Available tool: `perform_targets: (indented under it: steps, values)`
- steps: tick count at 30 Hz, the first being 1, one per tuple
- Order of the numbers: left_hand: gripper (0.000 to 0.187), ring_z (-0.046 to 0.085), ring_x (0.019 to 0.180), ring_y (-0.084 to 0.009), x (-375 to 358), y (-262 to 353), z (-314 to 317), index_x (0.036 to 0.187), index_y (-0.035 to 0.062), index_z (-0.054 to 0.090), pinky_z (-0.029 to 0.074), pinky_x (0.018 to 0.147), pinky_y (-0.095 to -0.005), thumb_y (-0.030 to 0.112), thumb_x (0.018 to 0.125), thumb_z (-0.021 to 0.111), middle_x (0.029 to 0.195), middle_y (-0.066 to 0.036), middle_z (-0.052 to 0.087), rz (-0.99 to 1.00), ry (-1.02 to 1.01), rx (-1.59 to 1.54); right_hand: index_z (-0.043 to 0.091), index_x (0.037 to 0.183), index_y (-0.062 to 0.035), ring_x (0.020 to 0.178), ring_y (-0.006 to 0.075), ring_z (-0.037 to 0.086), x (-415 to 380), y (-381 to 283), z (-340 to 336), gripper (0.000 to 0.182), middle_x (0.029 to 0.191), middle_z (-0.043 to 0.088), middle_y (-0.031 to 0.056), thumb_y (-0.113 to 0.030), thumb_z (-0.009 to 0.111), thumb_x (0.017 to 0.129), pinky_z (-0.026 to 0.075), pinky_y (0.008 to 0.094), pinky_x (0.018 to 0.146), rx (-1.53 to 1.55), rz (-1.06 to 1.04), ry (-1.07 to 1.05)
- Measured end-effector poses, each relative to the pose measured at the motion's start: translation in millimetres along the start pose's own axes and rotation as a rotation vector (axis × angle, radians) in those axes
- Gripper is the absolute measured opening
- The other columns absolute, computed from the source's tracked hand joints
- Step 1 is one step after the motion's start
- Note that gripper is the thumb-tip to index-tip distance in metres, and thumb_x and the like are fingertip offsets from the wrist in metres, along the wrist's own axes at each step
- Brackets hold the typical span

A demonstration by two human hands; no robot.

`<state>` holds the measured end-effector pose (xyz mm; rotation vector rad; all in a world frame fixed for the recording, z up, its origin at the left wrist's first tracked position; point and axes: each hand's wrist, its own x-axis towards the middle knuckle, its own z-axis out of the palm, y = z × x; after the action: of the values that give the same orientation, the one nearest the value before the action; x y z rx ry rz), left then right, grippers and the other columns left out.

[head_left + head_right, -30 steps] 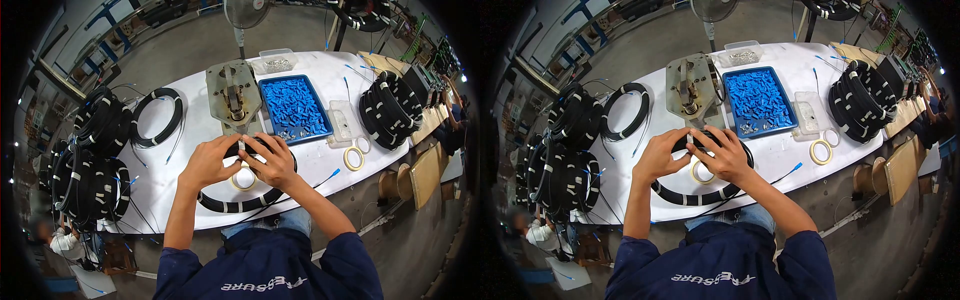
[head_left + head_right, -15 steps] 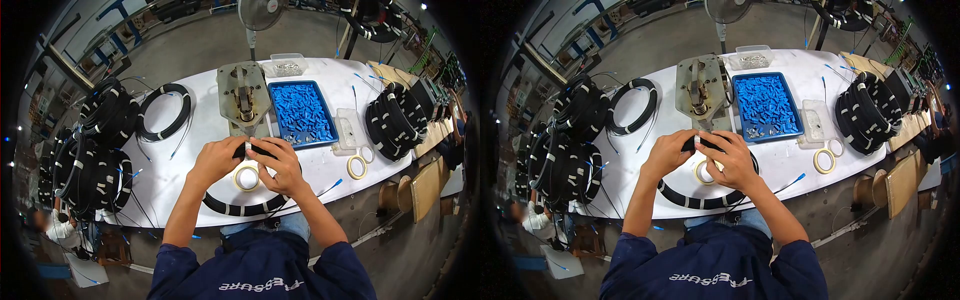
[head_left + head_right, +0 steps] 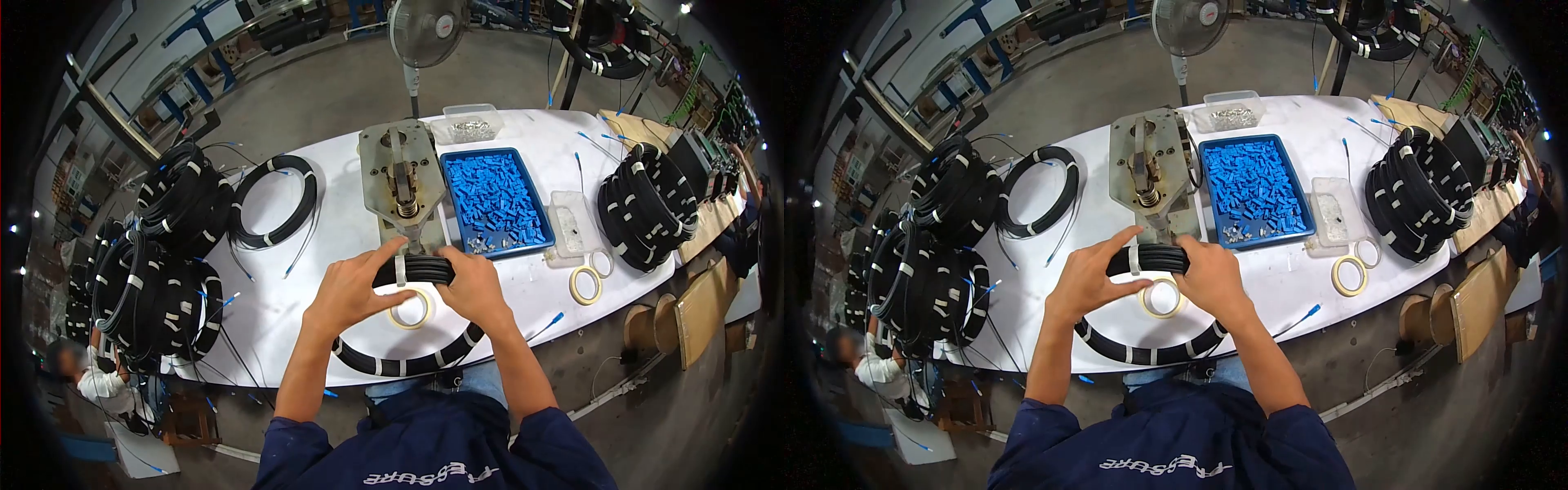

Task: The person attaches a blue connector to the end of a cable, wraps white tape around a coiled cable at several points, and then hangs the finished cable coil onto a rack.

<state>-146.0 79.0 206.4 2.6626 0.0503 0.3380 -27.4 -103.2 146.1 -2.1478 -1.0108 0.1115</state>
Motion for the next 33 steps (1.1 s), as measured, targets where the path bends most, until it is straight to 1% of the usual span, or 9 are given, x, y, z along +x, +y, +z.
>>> perform_targets:
  steps: [1, 6, 7, 11, 13, 20, 23, 28, 33]
  values:
    - [0.073, 0.069, 0.083, -0.0351, 1, 3, -3, 0.133, 0.0120, 0.055, 0.055, 0.074, -0.0391, 0.036, 0.070, 0.084, 0.100, -0.020, 0.070, 0.015, -0.004, -0.026, 0.060, 0.099, -0.0079, 0.070, 0.0394, 0.065, 0, -2, -1, 0.034, 0.079, 0.067, 0.0159, -0.011, 0.075, 0.068, 0.051, 0.0480, 0.062, -0.003, -0.073, 0.086]
    - [0.055, 0.069, 0.091, -0.0334, 6, -4, -15, 0.128, 0.0076, 0.060, 0.055, 0.081, -0.0377, 0.037, 0.083, 0.071, 0.109, -0.017, 0.069, 0.119, -0.044, -0.112, 0.058, 0.097, -0.0088, 0.073, 0.0394, 0.065, 2, -20, -9, 0.031, 0.081, 0.068, 0.0142, -0.009, 0.073, 0.069, 0.051, 0.0486, 0.064, 0.024, -0.064, 0.131]
    - [0.051, 0.069, 0.092, -0.0330, 8, -3, -19, 0.126, 0.0052, 0.062, 0.054, 0.082, -0.0371, 0.036, 0.086, 0.066, 0.110, -0.017, 0.069, 0.017, -0.116, -0.164, 0.058, 0.096, -0.0087, 0.073, 0.0395, 0.065, 3, -23, -10, 0.031, 0.081, 0.068, 0.0141, -0.008, 0.072, 0.069, 0.051, 0.0486, 0.064, 0.044, -0.056, 0.136]
    - [0.049, 0.068, 0.090, -0.0334, 9, -9, -13, 0.126, 0.0040, 0.061, 0.053, 0.081, -0.0369, 0.033, 0.087, 0.065, 0.110, -0.017, 0.068, 0.004, -0.127, -0.272, 0.058, 0.096, -0.0084, 0.074, 0.0398, 0.065, 7, -17, 2, 0.030, 0.083, 0.068, 0.0143, -0.005, 0.071, 0.069, 0.051, 0.0489, 0.064, 0.002, -0.042, 0.182]
    - [0.042, 0.067, 0.088, -0.0330, 9, -6, -13, 0.125, 0.0036, 0.062, 0.053, 0.080, -0.0368, 0.026, 0.089, 0.062, 0.108, -0.017, 0.068, 0.174, -0.027, -0.196, 0.058, 0.094, -0.0071, 0.074, 0.0391, 0.065, 8, -21, 2, 0.029, 0.079, 0.067, 0.0156, 0.001, 0.068, 0.068, 0.050, 0.0463, 0.064, 0.015, -0.022, 0.212]
    - [0.042, 0.066, 0.087, -0.0308, 11, -17, -9, 0.126, 0.0051, 0.062, 0.052, 0.078, -0.0355, 0.017, 0.085, 0.068, 0.103, -0.016, 0.069, 0.143, -0.020, -0.264, 0.060, 0.096, -0.0086, 0.074, 0.0394, 0.065, 14, -18, 2, 0.031, 0.078, 0.067, 0.0167, 0.001, 0.068, 0.067, 0.050, 0.0465, 0.064, 0.047, -0.029, 0.199]
    - [0.042, 0.064, 0.081, -0.0295, 12, -14, -5, 0.127, 0.0070, 0.063, 0.051, 0.074, -0.0351, 0.018, 0.087, 0.070, 0.097, -0.016, 0.068, 0.045, -0.028, -0.318, 0.060, 0.097, -0.0090, 0.077, 0.0399, 0.066, 17, -17, 8, 0.030, 0.085, 0.069, 0.0143, -0.002, 0.069, 0.069, 0.052, 0.0483, 0.068, -0.011, 0.044, 0.188]
    - [0.038, 0.064, 0.071, -0.0289, 16, -14, -5, 0.120, 0.0066, 0.066, 0.050, 0.063, -0.0355, 0.026, 0.088, 0.072, 0.087, -0.013, 0.069, 0.091, 0.013, -0.183, 0.062, 0.095, -0.0094, 0.075, 0.0399, 0.065, 21, -16, 12, 0.031, 0.078, 0.067, 0.0172, 0.002, 0.067, 0.067, 0.050, 0.0482, 0.066, 0.014, 0.038, 0.228]
    - [0.041, 0.067, 0.081, -0.0347, 19, -25, 4, 0.118, 0.0056, 0.059, 0.054, 0.066, -0.0417, 0.037, 0.092, 0.064, 0.105, -0.014, 0.068, 0.178, 0.043, -0.013, 0.062, 0.094, -0.0094, 0.075, 0.0395, 0.065, 25, -13, 14, 0.031, 0.077, 0.067, 0.0165, 0.001, 0.068, 0.066, 0.050, 0.0478, 0.066, 0.001, 0.045, 0.236]
